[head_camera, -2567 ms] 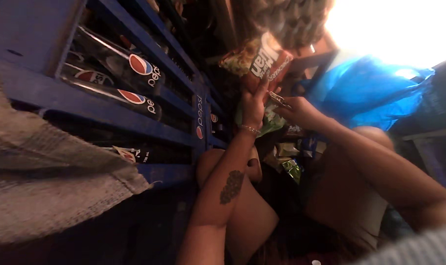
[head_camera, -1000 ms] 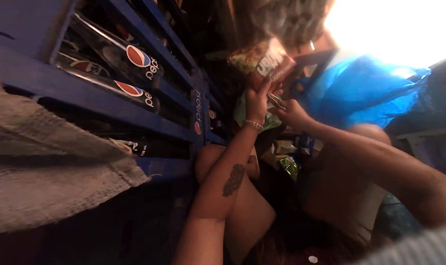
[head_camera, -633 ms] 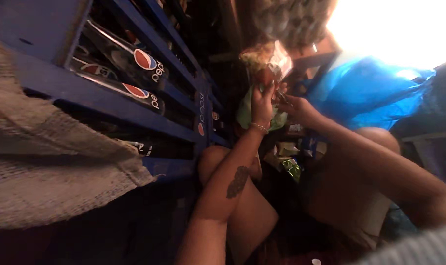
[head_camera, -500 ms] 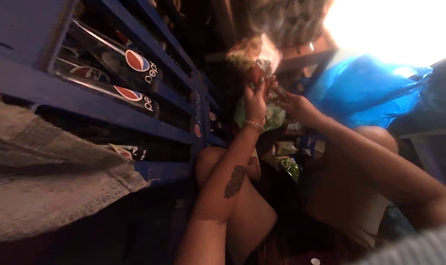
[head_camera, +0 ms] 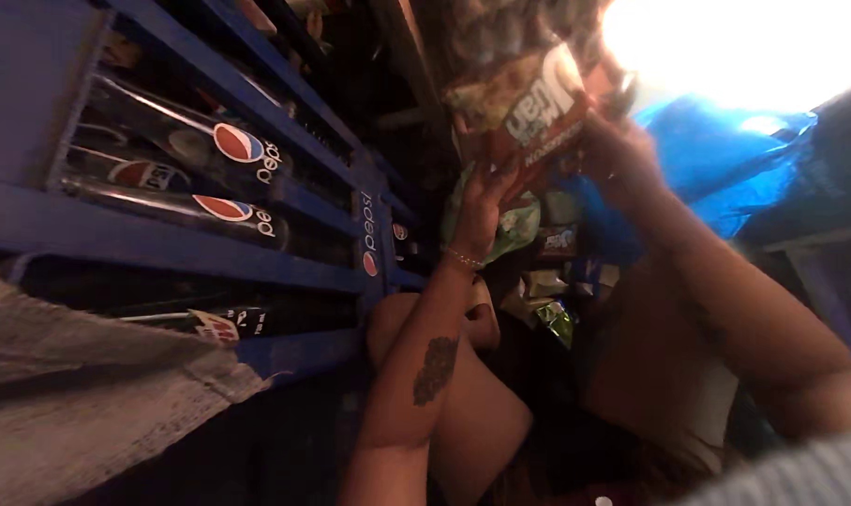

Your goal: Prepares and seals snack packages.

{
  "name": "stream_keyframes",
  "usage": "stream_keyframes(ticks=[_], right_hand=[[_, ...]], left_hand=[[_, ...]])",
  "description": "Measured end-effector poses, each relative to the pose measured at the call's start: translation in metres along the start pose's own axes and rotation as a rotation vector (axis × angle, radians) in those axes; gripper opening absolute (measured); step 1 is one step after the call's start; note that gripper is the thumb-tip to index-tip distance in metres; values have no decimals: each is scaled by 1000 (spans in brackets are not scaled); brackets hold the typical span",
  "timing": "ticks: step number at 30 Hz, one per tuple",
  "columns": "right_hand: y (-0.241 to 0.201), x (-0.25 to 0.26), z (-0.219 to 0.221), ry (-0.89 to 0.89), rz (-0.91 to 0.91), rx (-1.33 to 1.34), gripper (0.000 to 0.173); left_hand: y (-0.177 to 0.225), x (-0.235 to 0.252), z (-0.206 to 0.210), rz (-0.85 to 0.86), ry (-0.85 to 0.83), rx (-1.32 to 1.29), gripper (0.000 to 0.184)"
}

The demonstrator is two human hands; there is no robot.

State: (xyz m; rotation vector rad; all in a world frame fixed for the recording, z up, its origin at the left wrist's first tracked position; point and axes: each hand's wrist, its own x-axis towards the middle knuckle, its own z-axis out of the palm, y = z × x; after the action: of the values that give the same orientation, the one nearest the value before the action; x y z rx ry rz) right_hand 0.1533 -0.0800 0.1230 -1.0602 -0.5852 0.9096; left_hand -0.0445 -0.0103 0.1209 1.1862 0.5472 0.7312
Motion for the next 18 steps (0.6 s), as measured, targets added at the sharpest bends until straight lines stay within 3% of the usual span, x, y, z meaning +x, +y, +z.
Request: stream_keyframes(ticks=[7, 18], right_hand=[[7, -7, 8, -94, -96, -150, 41], [11, -8, 8, -124, -100, -156, 41]], left_hand=[[8, 0, 1, -25, 260, -33, 45], [5, 3, -3, 125, 342, 156, 41]])
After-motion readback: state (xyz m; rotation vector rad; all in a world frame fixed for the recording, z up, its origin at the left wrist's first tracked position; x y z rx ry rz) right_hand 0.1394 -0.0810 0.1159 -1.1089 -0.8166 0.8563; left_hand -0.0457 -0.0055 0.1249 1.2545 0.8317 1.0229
